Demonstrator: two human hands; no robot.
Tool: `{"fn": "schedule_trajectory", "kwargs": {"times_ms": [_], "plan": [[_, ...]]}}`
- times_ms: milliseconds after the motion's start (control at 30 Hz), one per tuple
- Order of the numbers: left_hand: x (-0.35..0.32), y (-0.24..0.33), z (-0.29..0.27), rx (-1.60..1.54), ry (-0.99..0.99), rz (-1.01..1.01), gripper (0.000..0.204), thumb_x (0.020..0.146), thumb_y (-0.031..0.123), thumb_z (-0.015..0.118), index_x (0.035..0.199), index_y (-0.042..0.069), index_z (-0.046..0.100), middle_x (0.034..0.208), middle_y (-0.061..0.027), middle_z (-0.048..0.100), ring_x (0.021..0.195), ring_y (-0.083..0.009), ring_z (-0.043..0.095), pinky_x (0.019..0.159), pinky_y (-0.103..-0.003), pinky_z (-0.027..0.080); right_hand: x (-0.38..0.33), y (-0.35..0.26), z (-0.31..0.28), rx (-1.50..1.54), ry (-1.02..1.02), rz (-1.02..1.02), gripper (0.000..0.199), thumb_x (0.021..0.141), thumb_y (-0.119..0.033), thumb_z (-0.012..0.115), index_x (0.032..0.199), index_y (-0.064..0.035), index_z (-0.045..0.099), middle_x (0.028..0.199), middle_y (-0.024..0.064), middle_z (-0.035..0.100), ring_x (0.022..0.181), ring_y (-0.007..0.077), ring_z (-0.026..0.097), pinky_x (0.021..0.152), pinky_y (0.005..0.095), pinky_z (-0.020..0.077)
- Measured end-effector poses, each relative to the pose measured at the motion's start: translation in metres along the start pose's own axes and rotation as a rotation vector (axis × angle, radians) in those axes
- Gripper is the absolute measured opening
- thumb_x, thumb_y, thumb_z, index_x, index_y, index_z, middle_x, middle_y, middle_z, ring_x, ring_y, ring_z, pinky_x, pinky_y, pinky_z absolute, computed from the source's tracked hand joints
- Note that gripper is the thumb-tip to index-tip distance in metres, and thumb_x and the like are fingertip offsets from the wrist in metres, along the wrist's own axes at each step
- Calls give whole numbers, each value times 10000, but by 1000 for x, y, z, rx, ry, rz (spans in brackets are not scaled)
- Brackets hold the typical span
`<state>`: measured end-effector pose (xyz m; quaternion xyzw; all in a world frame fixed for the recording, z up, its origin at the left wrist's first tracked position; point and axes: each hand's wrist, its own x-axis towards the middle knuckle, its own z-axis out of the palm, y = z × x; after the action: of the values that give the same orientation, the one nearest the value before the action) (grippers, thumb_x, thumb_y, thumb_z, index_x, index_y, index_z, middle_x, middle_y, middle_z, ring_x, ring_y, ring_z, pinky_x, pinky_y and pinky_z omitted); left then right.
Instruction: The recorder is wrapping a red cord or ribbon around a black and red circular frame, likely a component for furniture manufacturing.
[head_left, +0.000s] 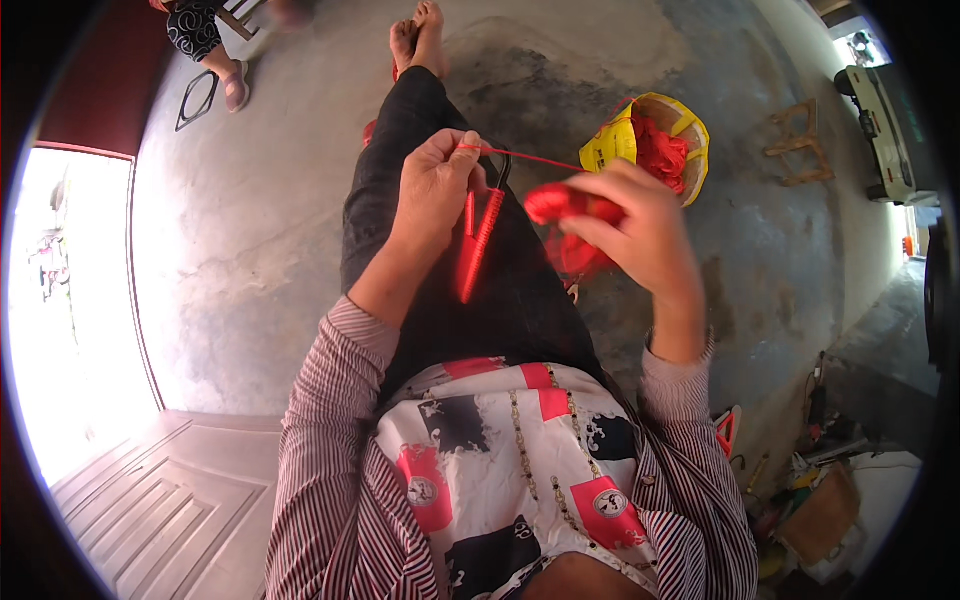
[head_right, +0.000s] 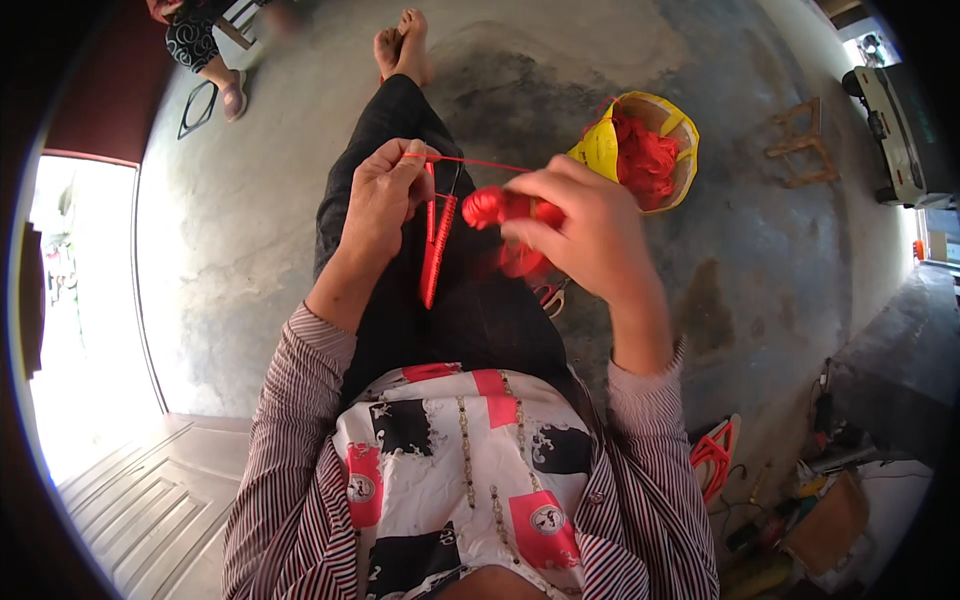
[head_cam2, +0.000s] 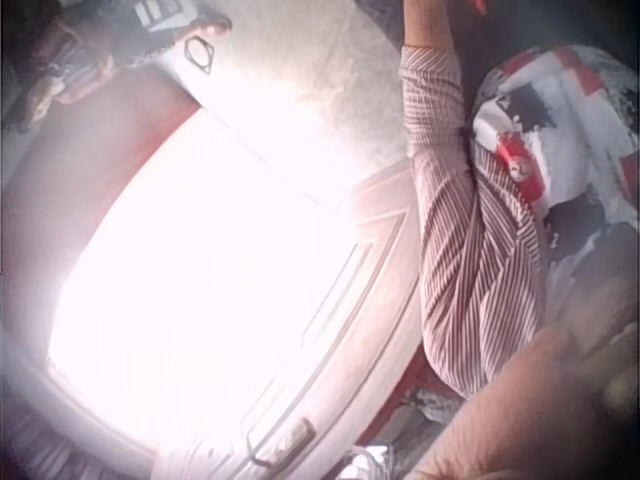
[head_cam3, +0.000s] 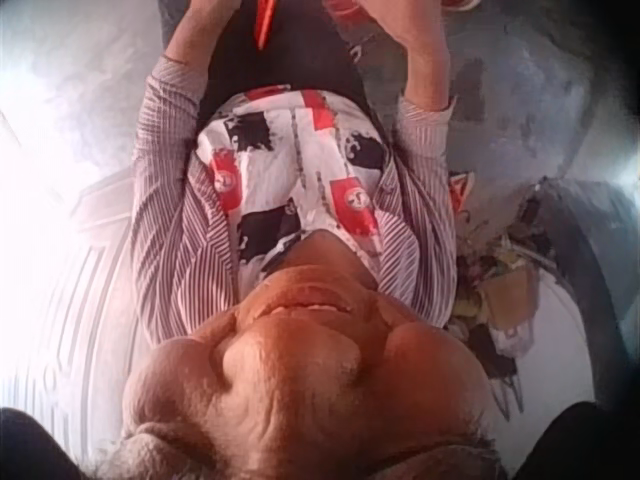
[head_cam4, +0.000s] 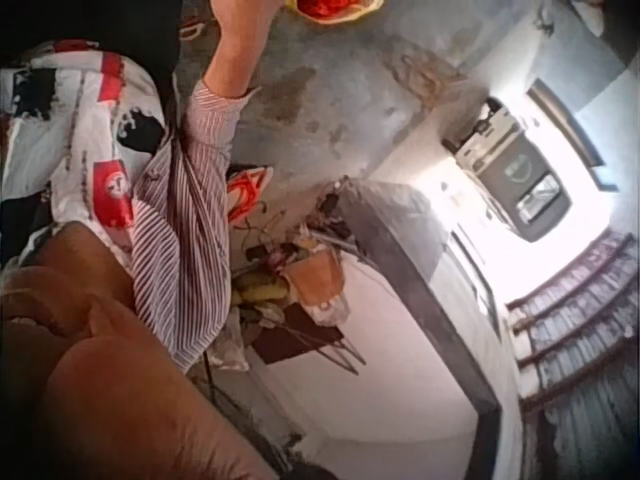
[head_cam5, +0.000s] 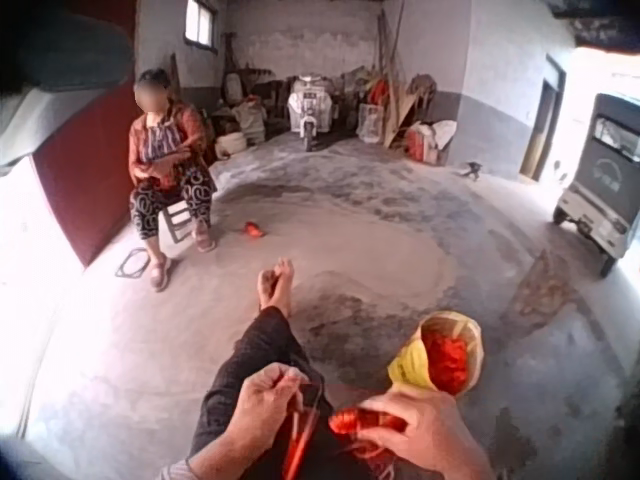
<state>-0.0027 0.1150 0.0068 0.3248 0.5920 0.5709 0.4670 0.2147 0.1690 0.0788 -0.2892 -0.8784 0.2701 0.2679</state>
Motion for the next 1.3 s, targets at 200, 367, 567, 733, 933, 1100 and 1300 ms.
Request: {"fn": "schedule_trajectory", "kwargs": {"times_ms": [200,367,567,733,933,1100,1300], "plan": [[31,-28,-6,343,-67,-275,334,957,318,544,975,-4,630,604,-52,541,500,-99,482,470,-251,369,22,61,104,-116,-130,229,346,724,-81,746,1063,-79,673,931,84,615,850,231,653,698,321,493],[28,-12,-21,219,198,-52,129,806,90,570,768,-11,640,655,-126,616,599,-160,592,594,-313,479,17,47,93,549,203,208,429,728,-6,741,1139,-33,623,1134,87,619,1021,216,638,850,364,515],[0,21,21,-286,-105,-328,108,885,137,555,812,66,589,625,14,464,443,-54,348,390,-211,228,13,47,91,129,276,-106,422,706,-15,758,1103,-43,617,1079,111,628,1002,299,609,850,355,511],[-3,13,6,-317,-96,-319,140,910,174,579,817,69,578,650,7,496,448,-52,348,386,-215,209,-16,45,47,1023,448,316,232,910,-205,620,1059,-27,628,1033,87,641,982,245,623,926,399,462],[9,-8,7,-195,-87,-458,160,898,222,569,848,71,551,730,-72,607,461,-58,388,402,-215,223,-79,43,-4,1789,149,82,438,964,-502,464,987,-66,475,666,19,488,617,150,507,888,436,448],[14,-20,12,-183,-154,-569,88,833,170,528,838,84,542,735,-114,638,452,-68,384,411,-207,227,-137,19,21,1358,248,518,409,963,-409,536,1114,-30,547,754,5,551,663,112,519,767,322,463],[11,-24,4,-276,-135,-655,60,756,136,523,813,128,539,692,-109,635,411,-63,335,400,-230,225,-140,68,38,1048,426,840,315,941,-255,611,1162,-31,595,875,17,616,744,109,611,662,260,505]]}}
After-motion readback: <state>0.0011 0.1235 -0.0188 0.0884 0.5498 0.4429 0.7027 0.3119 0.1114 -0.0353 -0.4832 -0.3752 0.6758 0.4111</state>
